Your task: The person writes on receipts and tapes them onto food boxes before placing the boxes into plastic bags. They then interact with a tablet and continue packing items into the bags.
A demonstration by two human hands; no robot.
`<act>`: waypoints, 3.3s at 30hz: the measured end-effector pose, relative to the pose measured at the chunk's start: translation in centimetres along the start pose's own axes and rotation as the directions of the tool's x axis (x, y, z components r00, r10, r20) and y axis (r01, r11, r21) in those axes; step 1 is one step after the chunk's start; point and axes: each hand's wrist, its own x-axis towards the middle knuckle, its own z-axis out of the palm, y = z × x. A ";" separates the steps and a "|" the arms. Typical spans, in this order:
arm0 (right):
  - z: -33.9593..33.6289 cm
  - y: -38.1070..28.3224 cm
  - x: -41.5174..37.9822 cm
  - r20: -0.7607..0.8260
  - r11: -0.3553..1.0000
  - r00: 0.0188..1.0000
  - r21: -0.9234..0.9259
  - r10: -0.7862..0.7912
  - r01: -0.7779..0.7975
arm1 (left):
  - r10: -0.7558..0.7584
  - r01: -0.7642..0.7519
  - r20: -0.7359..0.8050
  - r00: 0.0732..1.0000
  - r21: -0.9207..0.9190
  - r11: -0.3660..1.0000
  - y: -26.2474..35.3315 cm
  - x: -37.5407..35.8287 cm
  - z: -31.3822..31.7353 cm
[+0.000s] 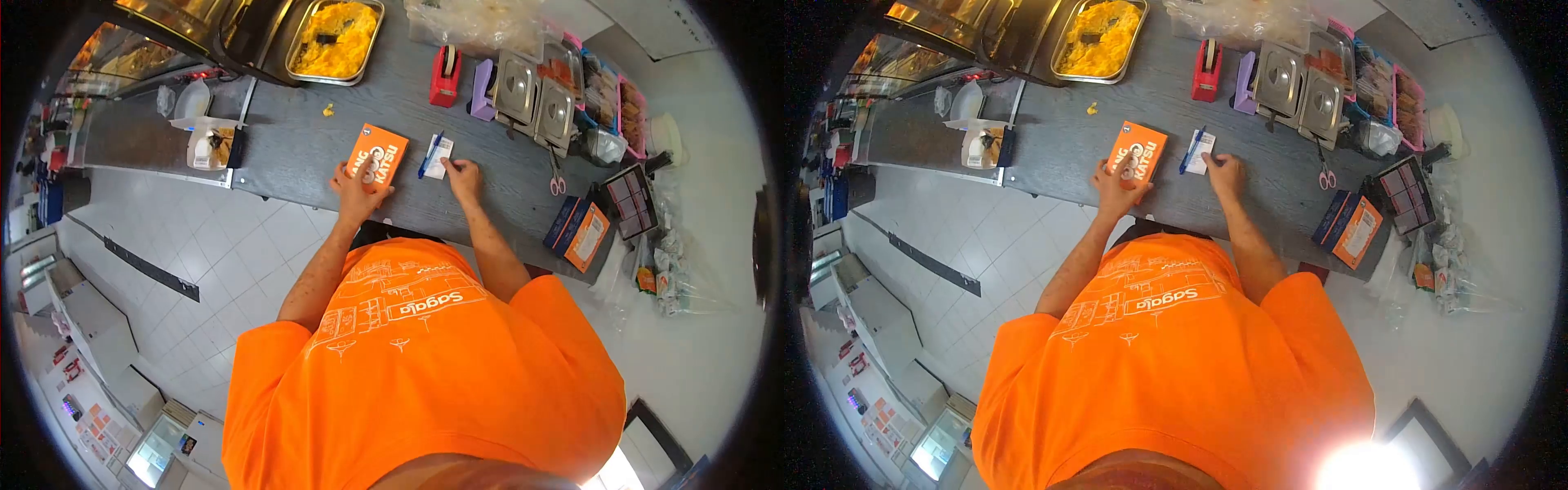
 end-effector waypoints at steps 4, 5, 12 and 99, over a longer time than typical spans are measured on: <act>1.0 -0.3 2.6 0.253 0.960 0.958 0.273 -0.137 0.065 | -0.039 0.039 0.008 0.999 -0.123 0.992 -1.4 -0.4 2.9; 0.1 -2.0 3.1 0.082 0.895 0.970 0.410 -0.228 0.176 | -0.028 0.035 0.047 0.999 -0.148 0.988 -0.4 -0.3 2.0; -0.5 -9.5 0.6 0.822 0.872 0.508 0.423 -0.256 -0.246 | -0.182 0.072 -0.229 0.956 -0.419 0.905 1.0 0.0 2.5; -1.4 -11.3 -7.9 0.526 0.902 0.771 0.015 0.360 -0.432 | 0.439 -0.502 0.325 0.838 0.143 0.853 -2.5 3.9 -1.8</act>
